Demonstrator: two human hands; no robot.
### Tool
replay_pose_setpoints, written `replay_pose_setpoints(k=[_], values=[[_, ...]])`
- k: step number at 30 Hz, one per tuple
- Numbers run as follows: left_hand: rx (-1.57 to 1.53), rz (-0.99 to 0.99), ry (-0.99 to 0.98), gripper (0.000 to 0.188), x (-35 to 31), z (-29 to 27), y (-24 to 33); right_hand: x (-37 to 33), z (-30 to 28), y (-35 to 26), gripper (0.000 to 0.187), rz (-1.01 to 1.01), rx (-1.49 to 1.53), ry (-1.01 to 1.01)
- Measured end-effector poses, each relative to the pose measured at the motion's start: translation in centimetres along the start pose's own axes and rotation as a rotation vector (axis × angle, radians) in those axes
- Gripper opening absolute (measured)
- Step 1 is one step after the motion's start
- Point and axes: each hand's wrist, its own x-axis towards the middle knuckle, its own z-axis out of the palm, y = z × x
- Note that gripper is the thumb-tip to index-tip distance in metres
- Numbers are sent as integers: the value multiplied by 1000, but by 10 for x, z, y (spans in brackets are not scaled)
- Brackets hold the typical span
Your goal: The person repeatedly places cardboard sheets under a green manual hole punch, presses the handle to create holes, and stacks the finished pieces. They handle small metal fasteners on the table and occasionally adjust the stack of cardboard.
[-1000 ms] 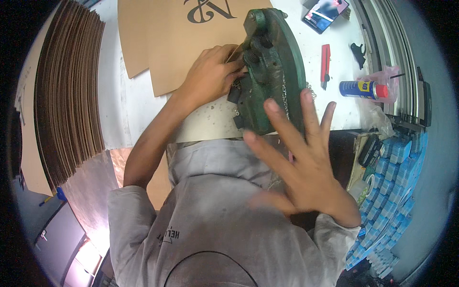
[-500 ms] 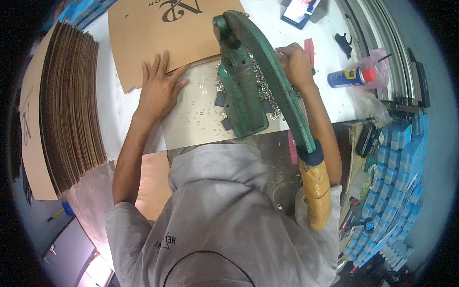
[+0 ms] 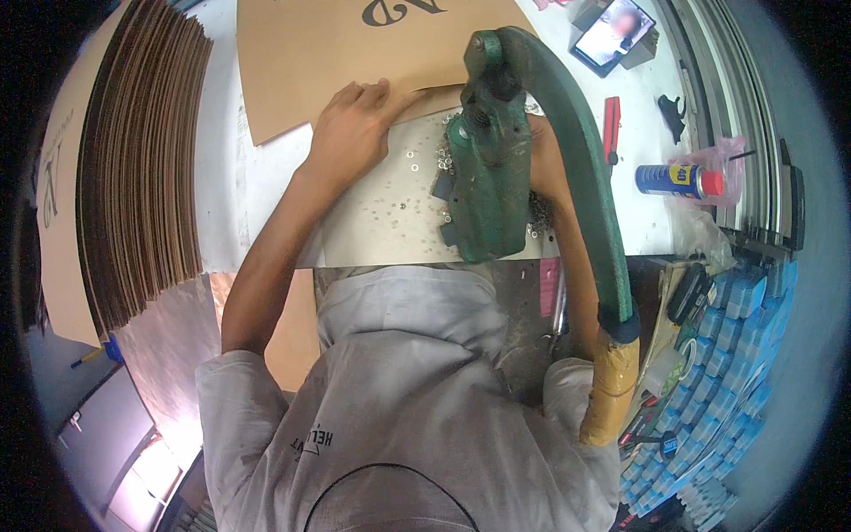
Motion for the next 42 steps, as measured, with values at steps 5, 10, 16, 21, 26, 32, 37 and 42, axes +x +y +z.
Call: replay_pose_setpoints(k=[5, 10, 16, 21, 26, 32, 37, 42], values=[[-43, -60, -50, 68, 2, 0, 2, 8, 16, -23, 33, 243, -7, 40], [-18, -64, -98, 55, 4, 4, -1, 9, 19, -24, 35, 264, -56, 33], [-197, -74, -23, 43, 22, 0, 22, 10, -28, -6, 25, 446, 397, 66], [-324, -104, 29, 46, 36, 0, 42, 8, -1, -6, 23, 400, 293, 309], [-368, -74, 31, 49, 49, 3, 40, 2, -6, 6, 20, 98, -124, 153], [-476, -104, -58, 39, 51, -15, 44, 0, 3, -13, 23, 373, 183, 336], [-597, -104, 100, 25, 27, -5, 59, -21, 16, -21, 19, 352, 168, 414], [-558, -129, 86, 25, 25, 1, 64, -22, 10, -20, 21, 338, 28, 340]])
